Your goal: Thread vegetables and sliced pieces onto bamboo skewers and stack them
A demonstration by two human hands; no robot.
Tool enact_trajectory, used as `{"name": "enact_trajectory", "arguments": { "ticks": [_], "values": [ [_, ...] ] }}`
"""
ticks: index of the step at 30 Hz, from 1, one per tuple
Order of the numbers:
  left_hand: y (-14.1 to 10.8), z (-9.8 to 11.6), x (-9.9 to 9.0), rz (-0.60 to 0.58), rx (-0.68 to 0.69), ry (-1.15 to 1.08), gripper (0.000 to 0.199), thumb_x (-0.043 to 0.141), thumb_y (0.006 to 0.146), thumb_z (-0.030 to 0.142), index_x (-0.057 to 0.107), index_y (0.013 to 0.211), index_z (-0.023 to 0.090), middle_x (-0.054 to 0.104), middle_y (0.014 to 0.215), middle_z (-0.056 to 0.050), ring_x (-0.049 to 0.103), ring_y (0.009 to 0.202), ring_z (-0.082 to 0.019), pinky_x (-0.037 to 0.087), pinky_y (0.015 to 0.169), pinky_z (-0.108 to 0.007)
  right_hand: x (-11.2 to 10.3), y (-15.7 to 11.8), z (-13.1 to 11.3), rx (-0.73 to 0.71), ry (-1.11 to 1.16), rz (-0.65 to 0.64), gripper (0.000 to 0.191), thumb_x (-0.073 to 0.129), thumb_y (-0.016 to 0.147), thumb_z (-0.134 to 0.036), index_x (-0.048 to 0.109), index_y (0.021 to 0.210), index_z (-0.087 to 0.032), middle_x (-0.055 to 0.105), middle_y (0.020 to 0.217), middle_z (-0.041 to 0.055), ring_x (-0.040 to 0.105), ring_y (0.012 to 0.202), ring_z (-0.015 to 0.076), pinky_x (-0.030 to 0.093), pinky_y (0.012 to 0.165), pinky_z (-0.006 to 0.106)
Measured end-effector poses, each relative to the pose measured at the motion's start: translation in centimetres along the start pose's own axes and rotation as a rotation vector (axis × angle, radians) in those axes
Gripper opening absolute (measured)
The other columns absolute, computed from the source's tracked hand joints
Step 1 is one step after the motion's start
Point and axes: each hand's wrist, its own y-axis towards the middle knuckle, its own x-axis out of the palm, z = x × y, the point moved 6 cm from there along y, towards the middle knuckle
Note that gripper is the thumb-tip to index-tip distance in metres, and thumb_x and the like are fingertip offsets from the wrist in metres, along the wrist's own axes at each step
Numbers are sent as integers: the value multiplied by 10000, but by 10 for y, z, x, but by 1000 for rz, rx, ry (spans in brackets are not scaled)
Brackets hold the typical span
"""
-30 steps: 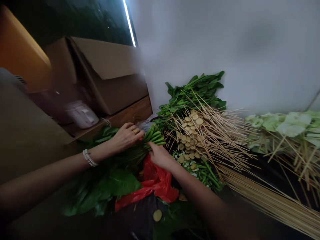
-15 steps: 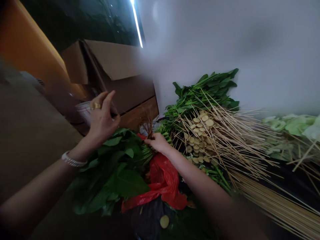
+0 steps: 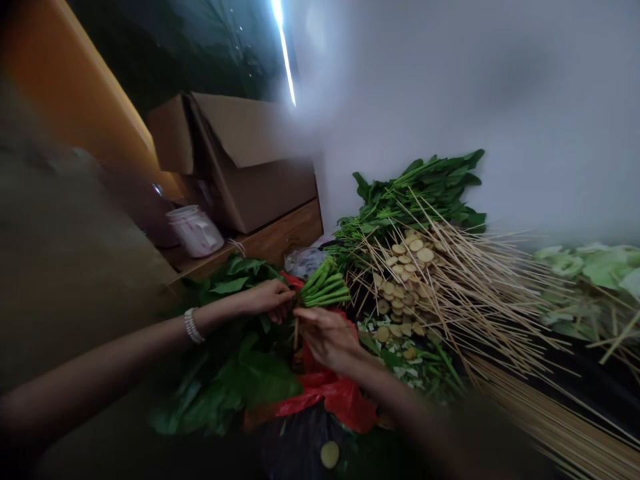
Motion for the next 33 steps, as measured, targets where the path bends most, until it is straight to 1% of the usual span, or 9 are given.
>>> {"name": "enact_trajectory", "arguments": {
  "ticks": [4,7,10,13,15,19,22,27,33],
  "values": [
    [7,-5,7,-30,-39,118,438,520,839,547,577,623,171,652,559,-32,631,488,-169,513,499,-260,26,-13,-17,-111,-269,-166,587,468,808,-103,503,1386,-203,613,1314,96,613,1103,223,491,923,344],
    [9,-5,7,-15,-23,247,313,579,807,447,597,660,171,643,574,-13,636,526,-175,477,492,-243,34,-13,-28,-235,-577,-283,544,455,801,-49,537,1327,-159,673,1169,103,632,985,209,498,846,320],
    [9,1,0,32,19,397,227,608,774,382,615,682,174,639,604,-1,635,588,-179,449,516,-238,18,4,-30,-273,-727,-173,378,460,821,-44,644,1137,-141,698,985,103,616,936,227,482,856,352],
    [4,14,-9,100,69,562,171,667,715,341,624,703,177,648,654,-13,639,665,-208,453,574,-263,-2,27,-27,-318,-826,-12,387,466,852,-71,613,1209,-95,653,1173,169,531,1153,274,405,1005,425],
    [-2,26,-10,170,97,669,121,666,712,260,639,784,166,684,761,-64,654,773,-259,480,666,-317,-6,41,-18,-337,-872,-10,432,482,851,-84,576,1272,-63,603,1279,197,470,1250,288,329,1087,460],
    [-16,51,0,342,222,873,210,486,840,94,617,997,141,660,1100,-199,558,1144,-344,435,906,-466,-7,52,2,-315,-899,-46,354,507,854,-114,646,1174,-54,637,1225,203,503,1236,280,266,1142,457],
    [-21,59,7,377,280,1000,274,406,892,82,573,1098,149,651,1128,-194,594,1101,-319,463,863,-447,-9,48,9,-299,-889,-29,351,547,869,-182,645,1191,-84,636,1248,166,488,1265,266,251,1155,434],
    [-23,63,-15,272,242,907,330,524,802,82,544,1118,174,711,1003,-86,681,888,-227,497,692,-294,-9,52,8,-171,-774,65,464,659,825,-448,673,1135,-102,641,1214,173,493,1238,287,233,1149,455],
    [-60,81,-50,-56,223,198,311,528,875,378,574,1117,189,717,836,-2,631,663,-136,462,559,-223,-6,67,13,-43,-669,168,172,580,861,-219,712,943,-146,699,989,118,589,1035,239,253,1113,415]
  ]
}}
